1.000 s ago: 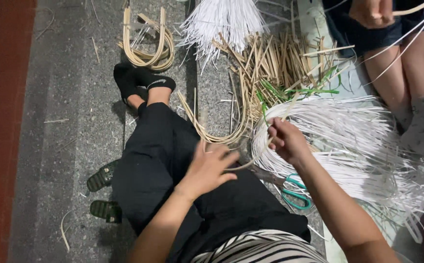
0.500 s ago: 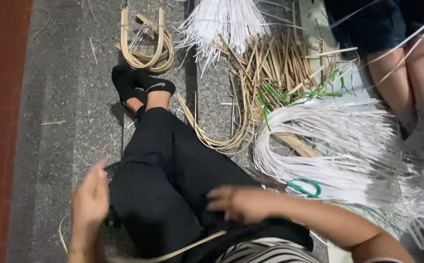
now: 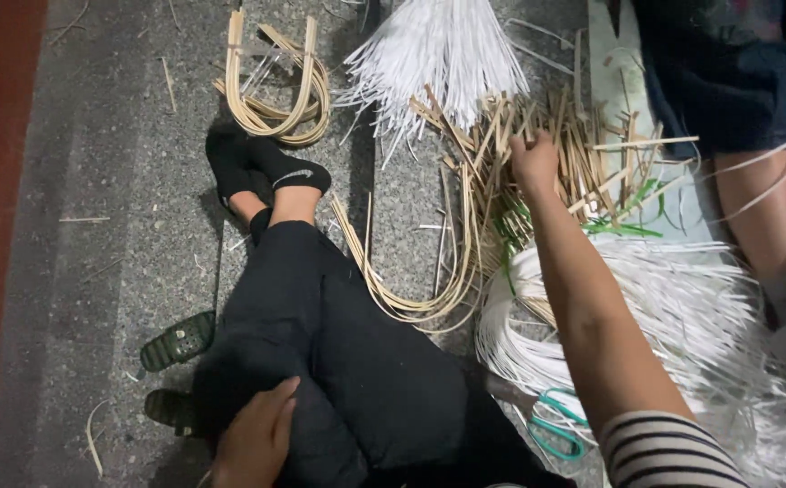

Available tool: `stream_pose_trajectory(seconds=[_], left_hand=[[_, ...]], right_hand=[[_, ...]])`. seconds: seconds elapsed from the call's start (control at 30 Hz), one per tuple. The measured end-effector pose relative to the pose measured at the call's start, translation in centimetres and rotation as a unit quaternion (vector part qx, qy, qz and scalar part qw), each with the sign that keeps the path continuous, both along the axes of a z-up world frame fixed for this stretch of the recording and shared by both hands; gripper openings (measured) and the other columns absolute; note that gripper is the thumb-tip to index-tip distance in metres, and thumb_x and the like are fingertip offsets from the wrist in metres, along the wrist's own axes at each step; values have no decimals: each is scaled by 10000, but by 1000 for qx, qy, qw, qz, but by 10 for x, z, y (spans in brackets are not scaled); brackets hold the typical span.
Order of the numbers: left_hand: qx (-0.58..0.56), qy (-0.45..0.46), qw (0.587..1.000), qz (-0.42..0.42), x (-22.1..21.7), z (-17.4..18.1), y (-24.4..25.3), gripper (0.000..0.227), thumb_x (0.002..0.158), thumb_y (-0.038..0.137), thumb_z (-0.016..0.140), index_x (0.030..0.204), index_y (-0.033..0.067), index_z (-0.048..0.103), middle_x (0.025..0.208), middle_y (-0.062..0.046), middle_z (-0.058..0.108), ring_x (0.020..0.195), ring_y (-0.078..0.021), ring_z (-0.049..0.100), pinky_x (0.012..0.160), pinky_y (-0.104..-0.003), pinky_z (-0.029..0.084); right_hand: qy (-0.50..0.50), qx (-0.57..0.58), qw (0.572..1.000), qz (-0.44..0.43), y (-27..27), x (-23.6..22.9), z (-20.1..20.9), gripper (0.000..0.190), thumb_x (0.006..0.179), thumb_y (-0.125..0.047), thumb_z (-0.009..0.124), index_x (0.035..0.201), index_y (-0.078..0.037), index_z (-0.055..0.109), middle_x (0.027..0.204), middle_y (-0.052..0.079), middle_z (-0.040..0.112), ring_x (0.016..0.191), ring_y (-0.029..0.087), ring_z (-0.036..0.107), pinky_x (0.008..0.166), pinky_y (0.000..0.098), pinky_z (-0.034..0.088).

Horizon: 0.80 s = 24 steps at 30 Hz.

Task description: Weaving white and tan strips of material to create a circular frame or structure.

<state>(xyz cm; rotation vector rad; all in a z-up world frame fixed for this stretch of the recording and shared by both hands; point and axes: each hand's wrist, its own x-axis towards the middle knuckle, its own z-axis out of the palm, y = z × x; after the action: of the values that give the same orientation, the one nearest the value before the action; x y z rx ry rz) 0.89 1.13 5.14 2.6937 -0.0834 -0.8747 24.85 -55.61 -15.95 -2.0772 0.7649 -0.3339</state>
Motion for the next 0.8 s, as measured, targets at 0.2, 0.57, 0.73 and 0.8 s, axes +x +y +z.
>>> stream_pose_trajectory(seconds=[0.2, 0.57, 0.73, 0.8], left_hand=[[-106, -88, 985, 105, -17, -17, 27, 324, 958, 285, 584, 1219, 150, 719, 1059, -102, 778, 945, -225, 782, 827, -361, 619], [-162, -101, 953, 235, 1, 32, 51, 323, 1029, 258, 536, 1263, 108, 702, 959, -98, 767, 858, -188, 716, 756, -320, 543], [-235, -115, 950, 168, -12, 73, 14, 375, 1056, 230, 567, 1404, 139, 672, 764, -110, 640, 642, -190, 543, 611, -326, 461], [-266, -154, 944, 118, -20, 73, -3, 291, 1062, 191, 587, 1319, 101, 689, 891, -108, 686, 766, -206, 626, 683, -333, 509]], right_hand=[[-11, 174, 985, 3, -2, 11, 15, 283, 981, -202, 664, 1214, -43, 664, 1033, 112, 735, 857, 193, 694, 746, 338, 561], [-248, 41, 967, 50, 10, -114, 122, 251, 1157, -271, 449, 1184, -56, 575, 973, 100, 659, 759, 177, 712, 671, 327, 567], [-213, 351, 879, 243, 85, -196, 145, 558, 1319, -442, 421, 1014, 5, 555, 893, 162, 629, 693, 175, 523, 673, 291, 421], [-77, 463, 824, 318, 157, -233, 187, 451, 1212, -444, 444, 1053, -29, 527, 911, 147, 634, 688, 193, 567, 668, 326, 481]])
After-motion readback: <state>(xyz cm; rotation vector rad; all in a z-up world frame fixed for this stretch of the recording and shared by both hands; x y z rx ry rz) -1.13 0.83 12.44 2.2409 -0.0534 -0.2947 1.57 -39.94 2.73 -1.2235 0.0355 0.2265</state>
